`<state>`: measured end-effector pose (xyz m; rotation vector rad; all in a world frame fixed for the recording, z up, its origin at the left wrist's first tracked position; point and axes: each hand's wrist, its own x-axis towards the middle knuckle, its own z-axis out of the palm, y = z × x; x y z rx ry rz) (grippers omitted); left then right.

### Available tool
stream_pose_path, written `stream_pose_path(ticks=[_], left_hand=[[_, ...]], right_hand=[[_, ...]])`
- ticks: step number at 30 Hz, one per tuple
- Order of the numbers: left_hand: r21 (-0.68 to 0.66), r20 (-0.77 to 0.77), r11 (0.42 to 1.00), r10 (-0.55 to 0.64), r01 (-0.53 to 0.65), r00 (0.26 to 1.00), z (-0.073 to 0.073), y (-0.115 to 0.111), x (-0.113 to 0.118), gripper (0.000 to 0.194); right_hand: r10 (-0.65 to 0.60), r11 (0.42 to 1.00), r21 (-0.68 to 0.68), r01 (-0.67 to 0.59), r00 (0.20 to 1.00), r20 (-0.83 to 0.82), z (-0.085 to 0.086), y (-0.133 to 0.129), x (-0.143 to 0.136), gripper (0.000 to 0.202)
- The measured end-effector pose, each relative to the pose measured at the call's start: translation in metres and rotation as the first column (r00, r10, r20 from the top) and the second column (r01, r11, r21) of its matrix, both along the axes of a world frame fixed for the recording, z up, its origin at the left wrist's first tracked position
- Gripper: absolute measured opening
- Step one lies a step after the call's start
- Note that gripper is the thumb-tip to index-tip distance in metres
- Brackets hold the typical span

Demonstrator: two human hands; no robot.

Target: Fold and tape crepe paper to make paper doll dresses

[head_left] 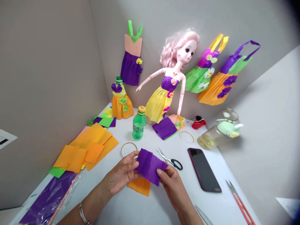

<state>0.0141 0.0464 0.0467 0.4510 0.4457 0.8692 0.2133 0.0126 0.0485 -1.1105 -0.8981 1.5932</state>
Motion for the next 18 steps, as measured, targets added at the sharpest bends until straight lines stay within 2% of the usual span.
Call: stream_pose_path(ticks=[3, 10, 14, 18], left_hand=[[0.045, -0.033, 0.998, -0.05, 0.051, 0.998, 0.002, -0.002, -0.001, 0.036], [0.019, -0.058, 0.994, -0.108, 0.109, 0.992, 0.003, -0.005, -0.003, 0.036], [-0.021, -0.038, 0.993, -0.114, 0.113, 0.993, 0.011, -0.005, -0.005, 0.051], [0.008, -0.125, 0.988, -0.155, 0.157, 0.98, 0.014, -0.013, -0.014, 0.055]], right_hand=[[0.048, 0.999, 0.004, -0.048, 0.999, 0.019, 0.001, 0.0, 0.003, 0.028], [0.189, 0.98, 0.035, -0.195, 0.973, 0.131, 0.005, -0.002, 0.015, 0.028], [0.176, 0.982, 0.036, -0.185, 0.97, 0.17, 0.012, -0.002, 0.019, 0.028], [0.155, 0.983, 0.065, -0.173, 0.963, 0.218, 0.02, -0.008, 0.024, 0.028]])
